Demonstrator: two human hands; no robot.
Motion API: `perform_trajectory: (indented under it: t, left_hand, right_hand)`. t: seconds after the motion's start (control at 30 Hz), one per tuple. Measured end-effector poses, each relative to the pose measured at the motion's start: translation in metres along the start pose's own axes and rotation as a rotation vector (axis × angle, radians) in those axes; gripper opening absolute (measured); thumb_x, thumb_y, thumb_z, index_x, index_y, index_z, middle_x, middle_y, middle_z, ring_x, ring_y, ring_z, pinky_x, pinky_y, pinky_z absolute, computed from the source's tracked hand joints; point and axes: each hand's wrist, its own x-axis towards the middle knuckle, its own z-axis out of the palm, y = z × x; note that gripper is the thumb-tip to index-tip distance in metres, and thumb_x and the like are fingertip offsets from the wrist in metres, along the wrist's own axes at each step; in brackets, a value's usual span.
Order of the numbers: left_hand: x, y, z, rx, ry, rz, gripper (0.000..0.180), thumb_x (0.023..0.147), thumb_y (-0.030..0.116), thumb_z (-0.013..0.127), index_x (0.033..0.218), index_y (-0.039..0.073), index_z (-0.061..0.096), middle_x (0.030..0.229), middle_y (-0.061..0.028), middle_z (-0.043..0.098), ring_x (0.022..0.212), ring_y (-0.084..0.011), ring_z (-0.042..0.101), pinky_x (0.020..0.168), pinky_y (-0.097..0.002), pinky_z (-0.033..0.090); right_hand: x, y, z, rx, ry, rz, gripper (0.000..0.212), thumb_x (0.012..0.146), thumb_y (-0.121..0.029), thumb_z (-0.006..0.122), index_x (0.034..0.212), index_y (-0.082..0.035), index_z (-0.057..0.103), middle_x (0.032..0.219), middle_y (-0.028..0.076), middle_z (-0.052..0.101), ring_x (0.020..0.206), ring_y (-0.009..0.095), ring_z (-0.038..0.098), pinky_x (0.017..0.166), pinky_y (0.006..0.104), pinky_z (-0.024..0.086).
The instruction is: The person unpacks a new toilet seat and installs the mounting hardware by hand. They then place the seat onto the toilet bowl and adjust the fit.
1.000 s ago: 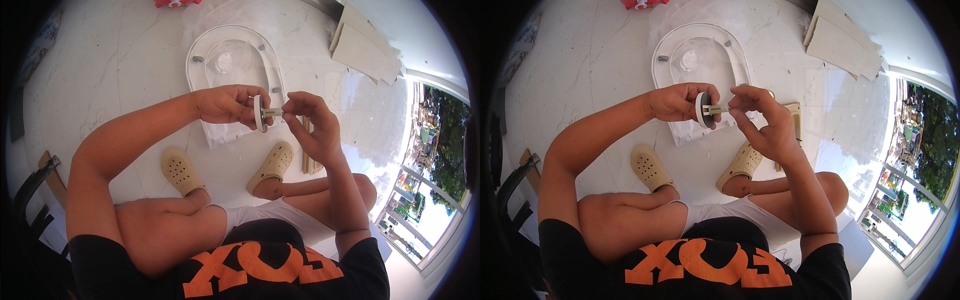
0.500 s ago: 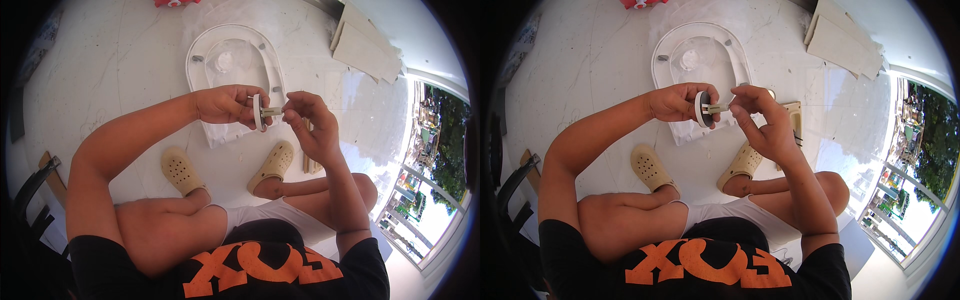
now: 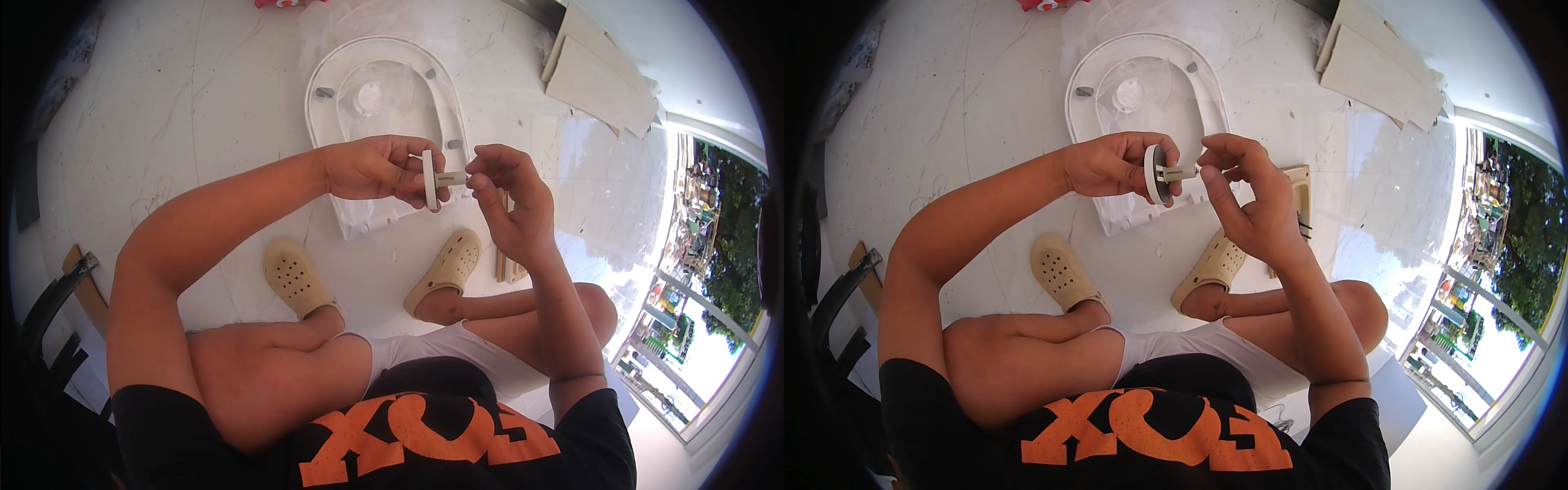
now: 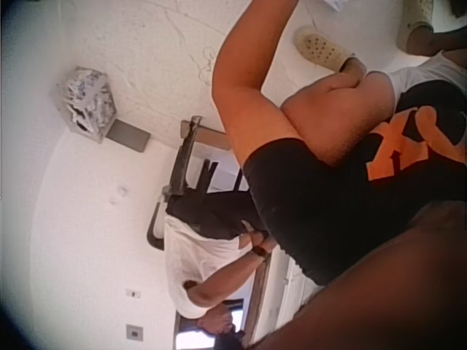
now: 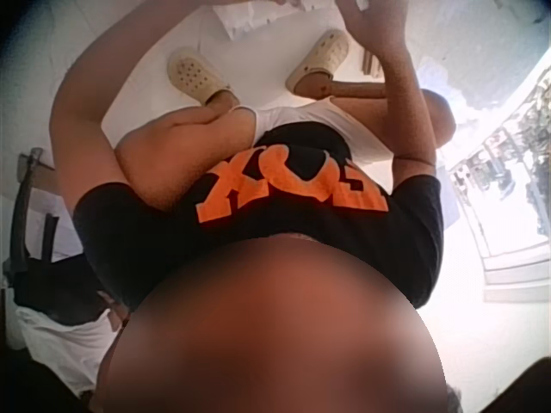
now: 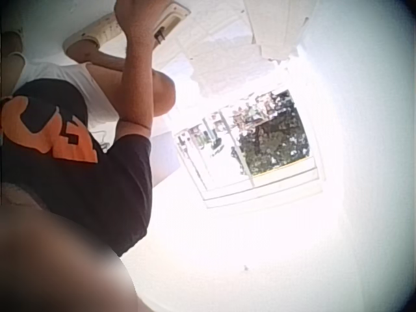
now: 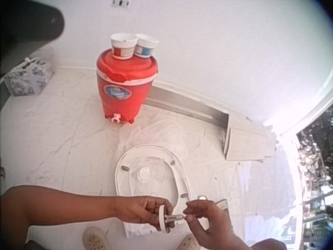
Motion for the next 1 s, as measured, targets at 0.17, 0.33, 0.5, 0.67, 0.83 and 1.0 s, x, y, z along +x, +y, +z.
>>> perform_trajectory:
  t: [0.17,0.33,0.5,0.67,0.83,1.0]
  left_hand:
    - [-0.0001,0.0016,-0.0006,0.009,-0.007,-0.006,0.039,0.098,0.009,0.074,0.131,0.008,0.054,0.126,-0.0143,0.072,0.117,-0.0263,0.07,0.101,-0.0381,0.055]
    - [-0.0013,-0.0013,-0.0011,0.002,-0.011,-0.013,0.04,0.097,0.009,0.075,0.131,0.007,0.054,0.125,-0.0149,0.072,0.117,-0.0269,0.07,0.102,-0.0388,0.055]
    - [-0.0005,-0.0022,-0.0042,-0.019,-0.007,-0.007,0.04,0.097,0.01,0.075,0.131,0.006,0.054,0.125,-0.0155,0.072,0.118,-0.027,0.07,0.102,-0.0388,0.055]
    - [0.0,-0.0066,-0.0026,0.001,-0.016,-0.06,0.039,0.097,0.01,0.075,0.131,0.007,0.055,0.125,-0.0158,0.072,0.117,-0.0272,0.07,0.101,-0.0384,0.055]
    - [-0.0006,-0.0049,-0.0026,-0.025,0.004,-0.003,0.039,0.097,0.009,0.074,0.131,0.006,0.055,0.125,-0.0165,0.071,0.117,-0.0273,0.07,0.1,-0.0382,0.055]
    - [-0.0027,-0.0015,-0.0021,-0.017,-0.001,-0.02,0.038,0.097,0.007,0.073,0.13,0.007,0.054,0.124,-0.0159,0.072,0.116,-0.027,0.07,0.1,-0.0393,0.055]
  right_hand:
    - [0.0008,-0.0006,-0.0024,-0.029,-0.041,-0.091,0.035,0.097,-0.002,0.072,0.13,-0.001,0.061,0.107,0.009,0.074,0.096,0.015,0.071,0.083,0.0307,0.057]
    - [0.0004,-0.0017,-0.0033,-0.043,-0.085,0.002,0.037,0.096,0.001,0.071,0.131,-0.001,0.061,0.105,0.008,0.073,0.093,0.015,0.071,0.083,0.0301,0.057]
    - [0.0018,-0.0006,-0.0004,-0.015,-0.041,-0.106,0.035,0.097,-0.002,0.071,0.131,-0.001,0.06,0.099,0.006,0.073,0.089,0.013,0.07,0.083,0.0295,0.055]
    - [0.0016,0.0,-0.0051,0.027,-0.1,0.068,0.037,0.096,-0.001,0.072,0.131,-0.001,0.06,0.099,0.007,0.072,0.09,0.012,0.069,0.083,0.0288,0.055]
    - [0.003,0.001,-0.0045,0.103,-0.064,-0.008,0.037,0.096,0.0,0.071,0.131,-0.001,0.061,0.099,0.006,0.072,0.091,0.012,0.069,0.084,0.0298,0.056]
    - [0.0041,-0.0011,-0.0038,0.039,-0.11,-0.052,0.038,0.095,0.001,0.071,0.132,-0.003,0.061,0.1,0.004,0.072,0.095,0.013,0.069,0.086,0.0314,0.058]
